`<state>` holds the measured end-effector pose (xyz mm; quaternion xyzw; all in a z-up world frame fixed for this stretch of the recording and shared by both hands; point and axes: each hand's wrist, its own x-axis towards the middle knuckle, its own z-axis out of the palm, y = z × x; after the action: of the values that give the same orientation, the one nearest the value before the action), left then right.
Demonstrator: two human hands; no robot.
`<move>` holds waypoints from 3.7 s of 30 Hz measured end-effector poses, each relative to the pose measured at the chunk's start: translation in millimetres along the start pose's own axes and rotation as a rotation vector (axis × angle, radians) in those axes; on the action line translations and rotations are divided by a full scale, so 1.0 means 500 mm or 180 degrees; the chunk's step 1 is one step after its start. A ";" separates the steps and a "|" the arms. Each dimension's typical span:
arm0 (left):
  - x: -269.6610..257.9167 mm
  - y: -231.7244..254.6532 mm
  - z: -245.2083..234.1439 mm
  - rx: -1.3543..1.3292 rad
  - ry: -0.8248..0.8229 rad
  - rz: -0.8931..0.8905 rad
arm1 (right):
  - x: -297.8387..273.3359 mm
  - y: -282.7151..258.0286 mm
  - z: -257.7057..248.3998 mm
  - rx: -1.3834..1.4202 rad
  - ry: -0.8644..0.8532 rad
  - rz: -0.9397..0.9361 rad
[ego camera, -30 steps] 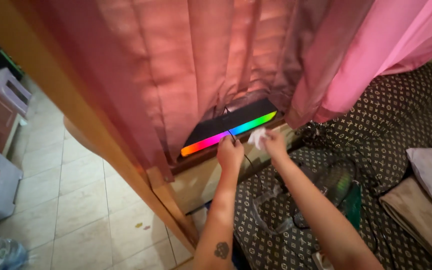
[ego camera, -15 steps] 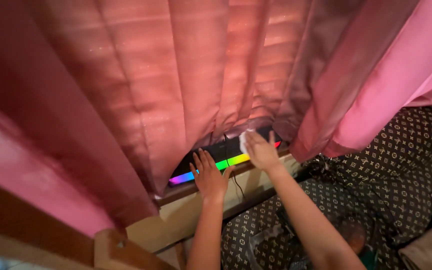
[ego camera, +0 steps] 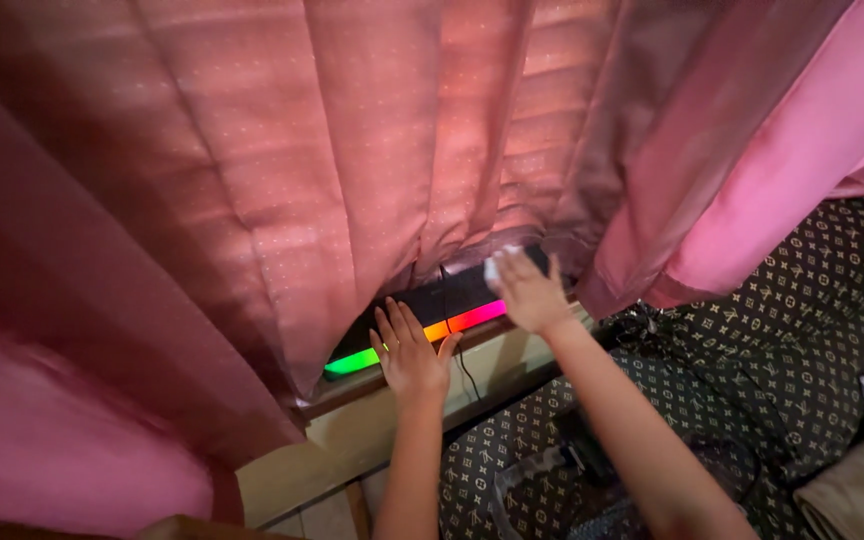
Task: The person sits on a bed and uses a white cloth to wipe a power strip and a long RGB LED light bar. They plug the power strip into a wall socket, then wipe the LED light bar along its length.
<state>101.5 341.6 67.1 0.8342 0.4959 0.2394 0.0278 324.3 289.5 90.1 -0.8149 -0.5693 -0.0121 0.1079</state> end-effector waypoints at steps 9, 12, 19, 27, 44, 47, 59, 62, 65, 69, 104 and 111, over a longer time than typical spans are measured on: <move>-0.003 0.006 -0.011 -0.0143 0.0026 -0.0024 | -0.016 0.000 0.001 -0.0004 -0.0493 -0.0348; -0.013 0.004 -0.014 -0.0085 0.0071 0.0024 | -0.018 0.016 -0.011 -0.0230 -0.0507 0.0207; -0.009 0.007 -0.025 -0.0089 0.0004 0.0010 | -0.026 0.021 0.004 -0.0231 -0.0486 -0.0285; -0.006 0.010 -0.028 0.0032 0.0037 0.0078 | -0.017 0.045 0.001 -0.0358 -0.0208 0.0265; 0.047 -0.041 -0.088 -0.0045 -0.0631 -0.0118 | -0.027 -0.031 -0.021 -0.0105 -0.0563 -0.0222; 0.052 -0.044 -0.088 -0.0028 -0.0494 -0.0078 | -0.016 0.011 -0.051 -0.0291 -0.0669 0.0136; 0.037 0.009 -0.063 -0.0308 -0.0382 0.0150 | 0.010 0.136 -0.001 0.0096 -0.0436 0.0286; 0.044 0.036 -0.052 -0.0360 -0.0317 0.0203 | 0.002 0.105 0.001 -0.0131 -0.0452 0.0097; 0.040 0.057 -0.045 -0.0409 -0.0302 0.0239 | -0.013 0.052 0.006 -0.0094 -0.0680 -0.0297; 0.044 0.066 -0.048 -0.0429 -0.0218 0.0290 | -0.021 0.072 -0.034 -0.0171 -0.0833 -0.0171; 0.029 0.048 -0.056 -0.0698 -0.0277 0.0386 | 0.019 0.026 0.033 0.0929 0.0976 -0.0356; -0.025 -0.014 -0.073 -0.0629 -0.0357 -0.0246 | -0.028 -0.170 -0.009 0.0961 0.1133 -0.1661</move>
<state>75.2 327.7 92.7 0.8198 0.4993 0.2388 0.1468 240.5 303.5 106.3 -0.6019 -0.7261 -0.0968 0.3181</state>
